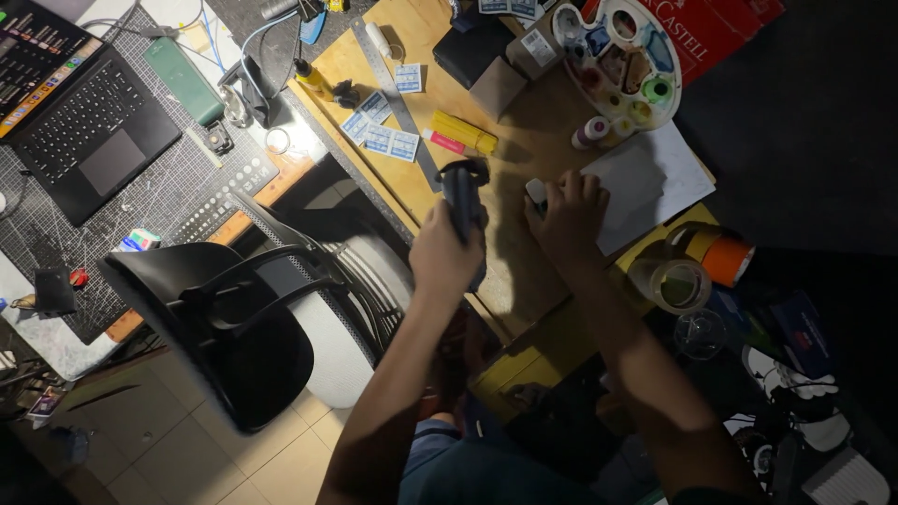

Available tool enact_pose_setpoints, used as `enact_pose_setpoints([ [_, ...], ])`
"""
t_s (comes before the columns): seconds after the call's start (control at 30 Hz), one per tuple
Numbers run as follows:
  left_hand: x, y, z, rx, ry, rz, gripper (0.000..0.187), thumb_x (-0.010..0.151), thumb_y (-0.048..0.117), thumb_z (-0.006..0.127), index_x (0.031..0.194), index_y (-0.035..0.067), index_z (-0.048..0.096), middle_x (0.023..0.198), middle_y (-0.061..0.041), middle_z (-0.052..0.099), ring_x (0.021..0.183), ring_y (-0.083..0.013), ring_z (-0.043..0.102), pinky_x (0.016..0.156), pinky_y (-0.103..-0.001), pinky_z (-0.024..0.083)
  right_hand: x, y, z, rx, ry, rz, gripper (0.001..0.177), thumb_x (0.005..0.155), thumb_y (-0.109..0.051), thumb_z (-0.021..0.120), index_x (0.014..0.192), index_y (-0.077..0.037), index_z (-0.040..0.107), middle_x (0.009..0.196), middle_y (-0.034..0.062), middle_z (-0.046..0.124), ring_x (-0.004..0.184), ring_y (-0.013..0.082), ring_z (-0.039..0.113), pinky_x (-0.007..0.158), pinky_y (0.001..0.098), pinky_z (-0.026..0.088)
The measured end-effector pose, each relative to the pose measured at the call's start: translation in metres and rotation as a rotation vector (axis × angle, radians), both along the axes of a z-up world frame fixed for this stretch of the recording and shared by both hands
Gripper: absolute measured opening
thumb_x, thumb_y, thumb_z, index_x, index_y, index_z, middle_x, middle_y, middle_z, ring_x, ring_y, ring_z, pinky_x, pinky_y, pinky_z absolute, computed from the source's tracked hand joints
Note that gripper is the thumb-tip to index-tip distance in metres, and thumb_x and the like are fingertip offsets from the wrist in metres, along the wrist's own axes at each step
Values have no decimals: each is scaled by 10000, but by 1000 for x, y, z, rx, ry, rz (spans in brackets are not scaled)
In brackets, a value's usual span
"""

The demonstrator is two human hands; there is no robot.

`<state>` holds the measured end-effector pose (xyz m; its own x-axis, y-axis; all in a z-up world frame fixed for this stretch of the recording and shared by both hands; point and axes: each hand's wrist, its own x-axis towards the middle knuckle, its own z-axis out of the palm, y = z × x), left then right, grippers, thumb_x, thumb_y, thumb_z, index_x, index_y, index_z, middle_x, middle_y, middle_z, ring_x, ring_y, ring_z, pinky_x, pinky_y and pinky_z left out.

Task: Organizing small craft supplies and plastic containers on a desk.

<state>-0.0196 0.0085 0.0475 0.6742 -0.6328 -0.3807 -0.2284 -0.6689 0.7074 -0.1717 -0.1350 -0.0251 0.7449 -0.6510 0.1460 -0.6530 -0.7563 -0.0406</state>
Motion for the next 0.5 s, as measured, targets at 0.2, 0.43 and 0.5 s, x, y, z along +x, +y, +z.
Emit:
enact_pose_setpoints([
  [0.2, -22, 7, -12, -75, -50, 21, 357, 824, 170, 718, 1110, 2, 587, 1024, -204, 692, 899, -418, 696, 766, -501, 562, 4, -7, -15, 13, -33, 13, 380, 919, -438, 730, 1024, -73, 740, 1102, 96, 571, 1096, 324, 482, 918, 505, 373],
  [0.43, -39, 1, -22, 15, 31, 9, 489, 782, 250, 791, 1134, 9, 555, 1101, -195, 672, 955, -412, 683, 781, -501, 549, 11, -18, -42, -82, 16, 9, 453, 972, -514, 702, 1046, -69, 738, 1118, 112, 602, 1124, 337, 497, 912, 505, 384],
  [0.5, -40, 2, -18, -15, 101, 15, 418, 837, 271, 777, 1094, 17, 567, 1099, -195, 667, 977, -390, 692, 808, -478, 557, 13, -21, -44, -57, 48, -34, 447, 965, -527, 713, 998, -82, 729, 1136, 122, 618, 1129, 347, 505, 901, 513, 392],
])
